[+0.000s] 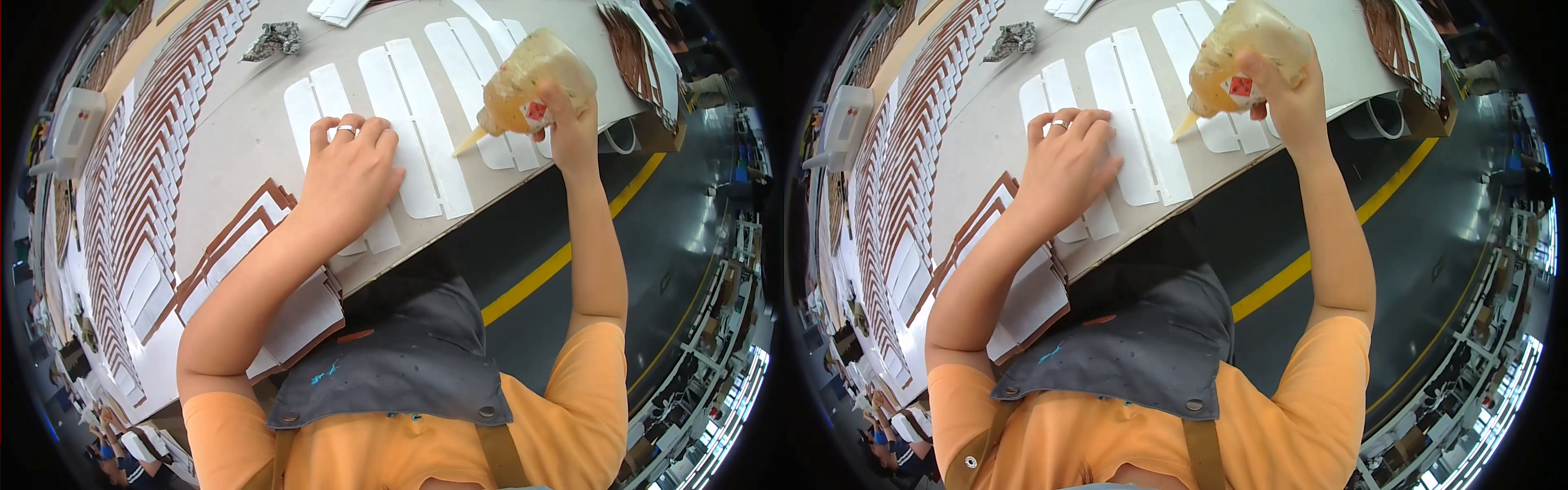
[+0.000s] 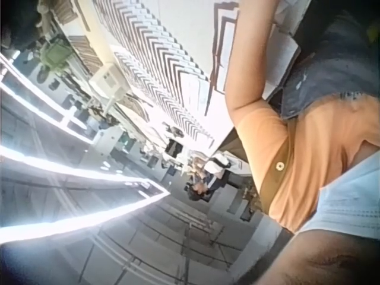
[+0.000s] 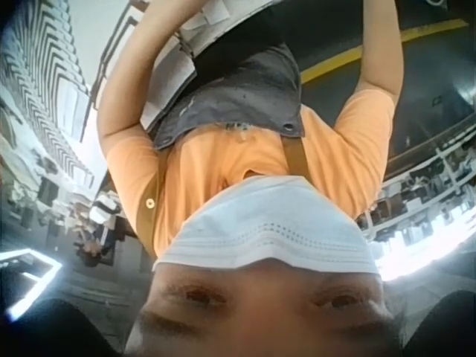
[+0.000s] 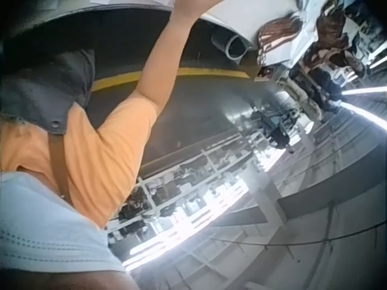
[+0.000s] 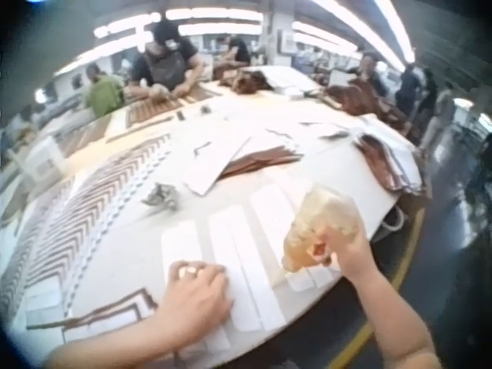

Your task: Assembling and applying glue to white fabric liners and leather wallet pieces at a workshop table.

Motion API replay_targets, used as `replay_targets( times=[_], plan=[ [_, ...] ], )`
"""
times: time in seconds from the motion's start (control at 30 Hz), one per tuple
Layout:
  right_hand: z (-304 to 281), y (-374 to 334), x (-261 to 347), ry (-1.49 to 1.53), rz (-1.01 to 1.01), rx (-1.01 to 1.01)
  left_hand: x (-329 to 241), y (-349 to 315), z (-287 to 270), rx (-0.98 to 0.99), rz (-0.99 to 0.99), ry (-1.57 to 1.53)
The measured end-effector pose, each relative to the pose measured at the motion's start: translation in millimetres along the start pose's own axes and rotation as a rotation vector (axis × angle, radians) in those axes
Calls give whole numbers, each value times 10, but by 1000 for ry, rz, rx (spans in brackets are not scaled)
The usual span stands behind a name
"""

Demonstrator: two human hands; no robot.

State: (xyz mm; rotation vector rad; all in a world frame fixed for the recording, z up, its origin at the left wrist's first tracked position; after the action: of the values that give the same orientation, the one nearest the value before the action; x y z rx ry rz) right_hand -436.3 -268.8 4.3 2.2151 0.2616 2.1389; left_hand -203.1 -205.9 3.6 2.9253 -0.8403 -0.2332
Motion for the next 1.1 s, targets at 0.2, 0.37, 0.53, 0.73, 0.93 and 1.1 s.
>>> replay_targets(
  times=[0.2,0.37,0.53,0.73,0.93,1.1],
  plan=[
    [-110,-398,-21,95,81,-19,17,20,25,-62,37,13],
    [-429,-282,-133,500,240,-22,33,83,-83,29,-8,-40],
    [-567,493,-59,166,-75,-51,18,237,-35,-32,-58,-118],
    [-325,1207,-199,33,-163,-59,-336,542,42,-14,38,-112],
    [-115,1420,-313,-22,-256,-57,-384,645,177,-10,50,-50],
    [-102,1522,-402,-14,-274,-34,-399,668,197,-14,56,-41]
  ],
)
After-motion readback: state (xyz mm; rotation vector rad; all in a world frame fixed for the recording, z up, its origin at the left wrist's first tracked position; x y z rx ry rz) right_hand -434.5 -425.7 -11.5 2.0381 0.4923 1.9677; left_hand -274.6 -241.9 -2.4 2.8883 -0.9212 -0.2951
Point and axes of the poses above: each hand's wrist, its own y-axis towards the middle knuckle, its own z-axis out of the palm, x = y × z, the point moved 1 cm from there along y, towards the middle knuckle, and after that the axes turned 4 degrees about z, right-handed, at the moved point
